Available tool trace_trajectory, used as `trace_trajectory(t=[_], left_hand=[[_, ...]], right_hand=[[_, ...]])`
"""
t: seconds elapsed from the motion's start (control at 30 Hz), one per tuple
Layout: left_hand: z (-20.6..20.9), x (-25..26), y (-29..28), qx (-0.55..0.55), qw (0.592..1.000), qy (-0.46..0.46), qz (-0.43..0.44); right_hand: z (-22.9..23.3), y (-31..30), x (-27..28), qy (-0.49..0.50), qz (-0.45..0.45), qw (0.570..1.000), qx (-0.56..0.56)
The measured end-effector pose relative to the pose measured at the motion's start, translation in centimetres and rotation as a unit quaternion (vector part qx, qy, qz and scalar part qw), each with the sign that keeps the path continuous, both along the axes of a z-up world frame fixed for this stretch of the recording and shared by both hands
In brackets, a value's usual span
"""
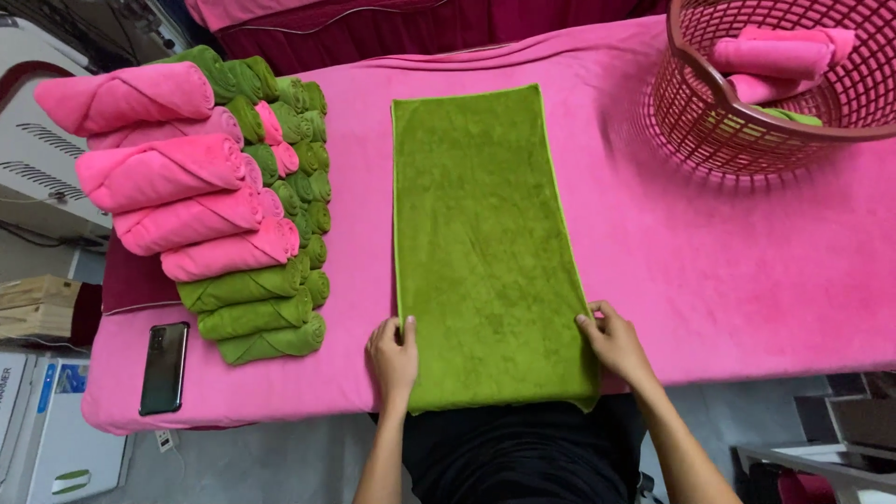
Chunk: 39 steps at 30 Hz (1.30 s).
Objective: Folding and rolling towels into decorative shapes on a treatment table.
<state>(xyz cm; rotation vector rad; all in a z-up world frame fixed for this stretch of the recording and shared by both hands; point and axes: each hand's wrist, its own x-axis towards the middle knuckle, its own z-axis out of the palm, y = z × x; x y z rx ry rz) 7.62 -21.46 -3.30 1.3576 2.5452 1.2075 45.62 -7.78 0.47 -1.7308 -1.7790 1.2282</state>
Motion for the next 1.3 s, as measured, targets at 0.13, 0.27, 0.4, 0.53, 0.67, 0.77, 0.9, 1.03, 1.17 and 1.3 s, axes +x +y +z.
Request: trace_trajectory(t=[0.13,0.27,0.4,0.53,0.67,0.77,0.9,1.03,1.17,1.3], left_hand=[[3.5,1.0,-0.7,-0.113,0.958,-0.265,0.015],[8.8,3.0,-1.8,-0.279,0.934,-0.219,-0.050],[6.4,3.4,-4.0,-0.311,0.937,-0.061,-0.144],[5.7,3.5,-5.0,-0.256,0.948,-0.110,-0.152],[7.3,4.0,-5.9,-0.091,0.877,-0.441,-0.171],[7.1,4.5,-5.7,-0.037,0.825,-0.546,-0.140],[7.1,5.0,-5.9,-0.179,0.832,-0.504,-0.143],[9.8,5.5,-6.9,-0.321,0.848,-0.388,-0.166],[7.6,4.3,-9.0,-0.067,0.856,-0.462,-0.222],[8.0,3.8,-9.2,-0.075,0.819,-0.492,-0.284]], right_hand=[[-1.4,1.7,2.0,0.118,-0.074,0.990,-0.014],[1.2,0.8,2.0,0.107,-0.055,0.993,-0.017],[0.7,-1.3,3.3,-0.007,0.059,0.997,-0.050],[0.5,-1.3,5.4,0.071,0.070,0.994,-0.049],[3.8,-2.2,7.1,0.255,-0.033,0.966,-0.014],[4.5,-2.7,7.2,0.219,-0.045,0.973,-0.057],[-0.9,-4.3,7.4,0.070,0.060,0.987,-0.129],[1.0,-5.4,7.9,0.084,0.129,0.976,-0.157],[3.0,-5.5,9.6,0.370,0.052,0.913,-0.165],[2.8,-5.3,9.5,0.303,-0.050,0.922,-0.234]])
